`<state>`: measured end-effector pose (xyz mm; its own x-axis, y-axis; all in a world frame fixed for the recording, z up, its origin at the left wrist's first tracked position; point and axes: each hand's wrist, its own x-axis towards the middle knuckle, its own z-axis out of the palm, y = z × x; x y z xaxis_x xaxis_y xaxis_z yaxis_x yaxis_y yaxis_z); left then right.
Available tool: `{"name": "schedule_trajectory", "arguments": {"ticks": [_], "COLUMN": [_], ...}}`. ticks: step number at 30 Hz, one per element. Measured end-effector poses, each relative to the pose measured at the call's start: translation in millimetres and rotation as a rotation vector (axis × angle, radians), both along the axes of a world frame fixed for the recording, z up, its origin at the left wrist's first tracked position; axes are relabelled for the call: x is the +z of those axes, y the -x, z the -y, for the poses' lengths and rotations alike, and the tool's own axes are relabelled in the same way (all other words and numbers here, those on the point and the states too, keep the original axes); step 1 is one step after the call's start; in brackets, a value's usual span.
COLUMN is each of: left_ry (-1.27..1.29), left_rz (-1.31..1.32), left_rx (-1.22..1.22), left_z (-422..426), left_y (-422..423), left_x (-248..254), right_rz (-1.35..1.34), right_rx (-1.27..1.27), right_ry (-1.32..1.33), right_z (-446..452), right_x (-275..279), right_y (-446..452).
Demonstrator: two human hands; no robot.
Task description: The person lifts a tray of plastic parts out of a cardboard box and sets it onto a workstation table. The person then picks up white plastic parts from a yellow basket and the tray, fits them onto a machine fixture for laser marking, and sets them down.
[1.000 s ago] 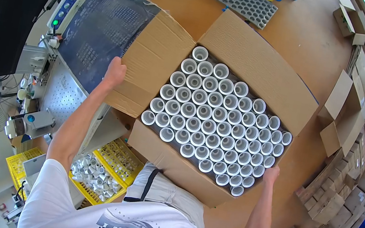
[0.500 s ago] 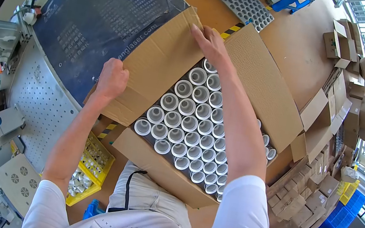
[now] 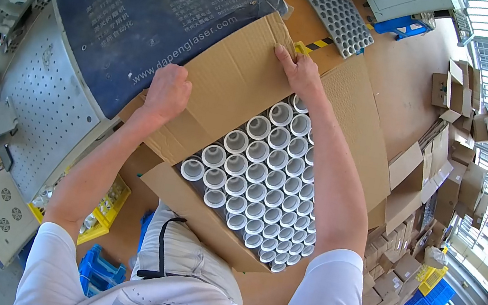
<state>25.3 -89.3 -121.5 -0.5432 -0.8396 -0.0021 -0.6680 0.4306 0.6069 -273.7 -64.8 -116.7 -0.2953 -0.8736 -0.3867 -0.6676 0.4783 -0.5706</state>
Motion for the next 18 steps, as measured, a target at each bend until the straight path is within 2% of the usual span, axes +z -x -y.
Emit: {"name": "schedule_trajectory", "arguments": {"ticks": [2,4,7,13,18], "left_ry": [-0.062,0.152,0.224,0.125,0.186], "left_rz": [0.029,0.080,0.172,0.302,0.332], "left_rx": [0.015,-0.040,-0.077,-0.076,-0.112], "left_z": [-9,-22,-31,-31,-39], "left_y": [4,9,14,21,13], "left_x": [-10,-14,-20,-16,-10], "right_rz": [-0.016,-0.072,-0.100,-0.088,-0.139], "right_rx": [0.008,0.000,0.005,-0.010,-0.022], "right_ry": [0.025,-0.115,-0.119,-0.137,-0.116], "right_z": [-4,-3,-5,0,-2], "right_x": [-8,-16,-27,-28,-39], "right_y": [4,11,12,5,12]}}
